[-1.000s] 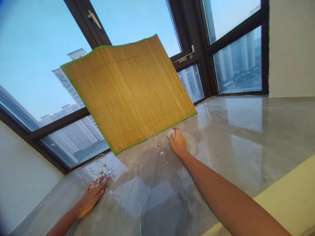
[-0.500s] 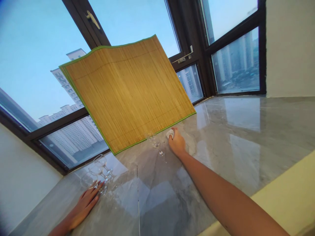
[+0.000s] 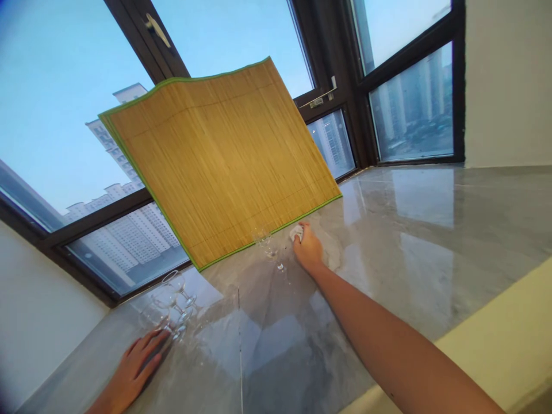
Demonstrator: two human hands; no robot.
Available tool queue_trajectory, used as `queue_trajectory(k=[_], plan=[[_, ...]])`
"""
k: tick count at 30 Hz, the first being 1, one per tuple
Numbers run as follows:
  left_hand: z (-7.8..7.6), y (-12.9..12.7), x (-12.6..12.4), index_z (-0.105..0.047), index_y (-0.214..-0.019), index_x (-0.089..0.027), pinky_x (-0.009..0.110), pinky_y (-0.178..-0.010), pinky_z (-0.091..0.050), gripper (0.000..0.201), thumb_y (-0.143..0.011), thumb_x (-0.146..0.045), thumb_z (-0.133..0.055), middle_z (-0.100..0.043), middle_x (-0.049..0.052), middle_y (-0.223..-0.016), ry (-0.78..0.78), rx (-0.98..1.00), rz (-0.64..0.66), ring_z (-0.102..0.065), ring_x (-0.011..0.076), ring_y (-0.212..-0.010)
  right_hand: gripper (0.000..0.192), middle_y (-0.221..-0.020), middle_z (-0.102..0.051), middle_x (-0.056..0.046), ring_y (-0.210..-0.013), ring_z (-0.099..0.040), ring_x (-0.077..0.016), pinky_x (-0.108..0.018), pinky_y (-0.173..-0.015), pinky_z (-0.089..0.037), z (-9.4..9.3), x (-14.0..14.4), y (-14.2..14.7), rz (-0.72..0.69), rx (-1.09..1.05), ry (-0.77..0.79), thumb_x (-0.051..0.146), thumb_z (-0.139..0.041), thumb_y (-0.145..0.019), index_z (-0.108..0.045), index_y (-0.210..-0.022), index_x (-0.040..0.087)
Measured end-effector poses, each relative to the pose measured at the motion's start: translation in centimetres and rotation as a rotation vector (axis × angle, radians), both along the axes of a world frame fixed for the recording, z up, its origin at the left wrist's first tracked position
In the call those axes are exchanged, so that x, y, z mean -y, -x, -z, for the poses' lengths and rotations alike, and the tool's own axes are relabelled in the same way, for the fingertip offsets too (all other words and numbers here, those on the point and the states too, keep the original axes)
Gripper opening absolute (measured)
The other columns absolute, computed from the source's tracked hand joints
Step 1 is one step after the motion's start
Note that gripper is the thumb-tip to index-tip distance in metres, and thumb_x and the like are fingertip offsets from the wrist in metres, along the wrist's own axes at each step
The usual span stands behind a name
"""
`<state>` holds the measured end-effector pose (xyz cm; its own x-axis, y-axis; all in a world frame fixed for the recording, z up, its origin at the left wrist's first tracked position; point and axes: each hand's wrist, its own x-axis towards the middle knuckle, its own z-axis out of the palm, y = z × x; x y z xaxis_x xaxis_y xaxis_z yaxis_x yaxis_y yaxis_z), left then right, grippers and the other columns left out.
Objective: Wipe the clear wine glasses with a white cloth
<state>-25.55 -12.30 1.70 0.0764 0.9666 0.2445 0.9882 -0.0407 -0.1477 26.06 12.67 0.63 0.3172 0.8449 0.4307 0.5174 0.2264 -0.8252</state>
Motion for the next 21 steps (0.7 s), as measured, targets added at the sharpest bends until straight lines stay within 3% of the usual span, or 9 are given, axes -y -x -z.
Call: queue_trajectory(k=[4, 8, 17, 21], plan=[[0.8, -0.5, 2.4, -0.051, -0.140, -0.040, 0.053, -0.114, -0.036, 0.052, -0.091, -0.055, -0.041, -0.053, -0.001, -0.146, 0.028, 0.029, 0.062, -0.048, 0.0281, -0.134, 0.044, -0.112, -0.070, -0.012, -0.102, -0.065, -0.0278, -0.035, -0.086, -0.046, 0.0, -0.1, 0.1, 0.007, 0.001, 0.004, 0.025, -0.044, -0.090, -0.047, -0.133, 0.018], [1.7, -0.7, 3.0, -0.040, -0.146, -0.042, 0.058, -0.115, -0.031, 0.052, -0.095, -0.051, -0.035, -0.045, -0.001, -0.152, 0.043, 0.034, 0.057, -0.043, 0.0279, -0.138, 0.044, -0.110, -0.070, -0.013, -0.099, -0.066, -0.0292, -0.037, -0.084, -0.047, 0.0, 0.0, 0.2, 0.005, 0.001, -0.003, 0.026, -0.044, -0.090, -0.047, -0.133, 0.019], [1.4, 0.6, 2.3, -0.046, -0.144, -0.039, 0.061, -0.114, -0.031, 0.053, -0.094, -0.053, -0.035, -0.047, 0.001, -0.151, 0.091, 0.022, 0.001, -0.044, 0.0293, -0.138, 0.043, -0.109, -0.070, -0.013, -0.099, -0.066, -0.0294, -0.037, -0.083, -0.048, 0.0, -0.1, 0.1, 0.010, 0.005, 0.005, 0.025, -0.043, -0.090, -0.047, -0.132, 0.020], [0.7, 1.0, 3.2, -0.057, -0.135, -0.037, 0.058, -0.110, -0.040, 0.053, -0.090, -0.056, -0.038, -0.058, 0.002, -0.141, 0.013, 0.046, -0.013, -0.053, 0.0313, -0.129, 0.043, -0.111, -0.070, -0.013, -0.100, -0.066, -0.0302, -0.038, -0.084, -0.047, 0.0, -0.1, 0.1, 0.008, -0.009, -0.003, 0.025, -0.043, -0.089, -0.047, -0.132, 0.019]])
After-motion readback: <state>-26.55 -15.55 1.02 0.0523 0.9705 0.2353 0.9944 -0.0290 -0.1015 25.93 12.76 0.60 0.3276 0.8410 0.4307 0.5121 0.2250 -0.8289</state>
